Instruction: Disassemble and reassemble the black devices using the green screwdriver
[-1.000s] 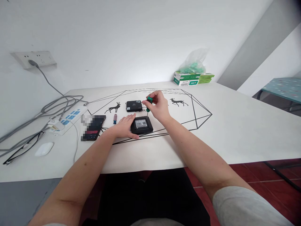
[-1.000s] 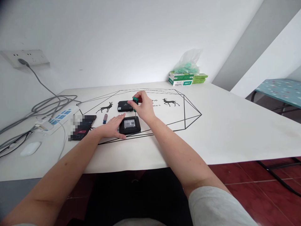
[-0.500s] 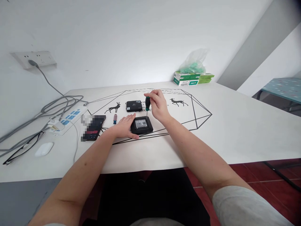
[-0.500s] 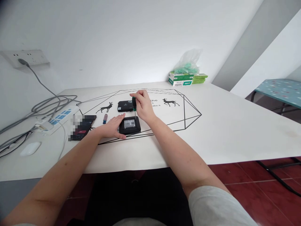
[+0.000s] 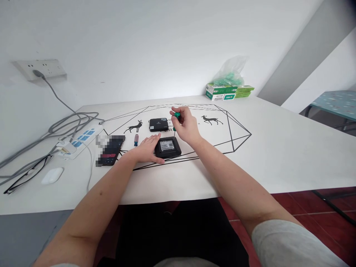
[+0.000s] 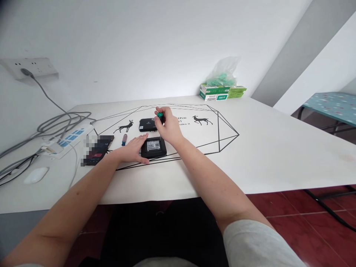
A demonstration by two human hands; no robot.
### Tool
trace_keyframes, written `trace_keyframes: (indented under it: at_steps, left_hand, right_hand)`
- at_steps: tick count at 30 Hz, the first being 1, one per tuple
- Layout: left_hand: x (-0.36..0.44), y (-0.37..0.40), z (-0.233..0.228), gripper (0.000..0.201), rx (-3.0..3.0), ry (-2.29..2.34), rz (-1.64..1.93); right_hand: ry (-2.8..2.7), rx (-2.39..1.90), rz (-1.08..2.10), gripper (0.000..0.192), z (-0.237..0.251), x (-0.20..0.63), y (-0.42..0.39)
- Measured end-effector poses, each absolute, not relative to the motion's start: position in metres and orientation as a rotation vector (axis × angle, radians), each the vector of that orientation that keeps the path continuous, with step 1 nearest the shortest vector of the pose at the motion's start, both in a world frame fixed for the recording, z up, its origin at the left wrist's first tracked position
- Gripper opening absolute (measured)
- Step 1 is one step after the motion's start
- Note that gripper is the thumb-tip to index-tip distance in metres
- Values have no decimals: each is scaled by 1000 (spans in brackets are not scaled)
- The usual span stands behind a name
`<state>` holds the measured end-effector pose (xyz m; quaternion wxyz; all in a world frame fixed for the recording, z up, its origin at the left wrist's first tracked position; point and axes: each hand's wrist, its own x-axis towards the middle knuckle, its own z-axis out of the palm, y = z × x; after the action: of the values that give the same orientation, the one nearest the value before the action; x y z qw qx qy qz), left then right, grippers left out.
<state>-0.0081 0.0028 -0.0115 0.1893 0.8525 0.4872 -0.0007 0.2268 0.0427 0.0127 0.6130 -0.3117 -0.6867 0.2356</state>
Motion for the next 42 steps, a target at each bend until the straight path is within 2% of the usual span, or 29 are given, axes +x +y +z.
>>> trace_keyframes:
  at_steps: [4, 7, 10, 14, 15, 17, 19, 22, 25, 30, 34, 38, 42]
  left_hand:
    - [-8, 3, -12, 153, 2389, 1380, -13]
    - [-7, 2, -10, 153, 2380, 1398, -35]
    - [-6, 1, -8, 153, 2377, 1405, -42]
    - [-7, 2, -9, 154, 2390, 1399, -35]
    - [-7, 2, -10, 153, 2391, 1397, -32]
    - [-8, 3, -10, 153, 2390, 1392, -24]
    - [-8, 3, -11, 152, 2390, 1387, -16]
    - [-8, 3, -11, 153, 2390, 1383, -21]
    - [-8, 3, -11, 152, 2390, 1388, -27]
    - [-8, 3, -10, 151, 2390, 1396, -42]
    - [-6, 1, -7, 151, 2382, 1401, -54]
    - [-6, 0, -6, 150, 2375, 1409, -62]
    - [-7, 2, -10, 151, 2390, 1395, -42]
  right_hand:
    - [-1647, -699, 298, 20, 13, 231, 46]
    - [-1634, -682, 137, 25, 15, 232, 47]
    - [-1634, -678, 98, 28, 18, 232, 45]
    - [-1603, -741, 204, 13, 21, 230, 41]
    - [-1587, -774, 255, 14, 20, 229, 41]
    - [-1552, -835, 363, 32, 19, 227, 42]
    - [-1529, -849, 460, 42, 16, 226, 43]
    - [-1543, -809, 518, 34, 12, 226, 44]
    - [-1599, -791, 421, 24, 12, 228, 45]
    - [-1629, -730, 88, 29, 13, 233, 49]
    - [-1611, -727, 68, 30, 16, 232, 48]
    - [-1574, -807, 169, 10, 20, 229, 43]
    - [-1560, -901, 384, 38, 20, 226, 42]
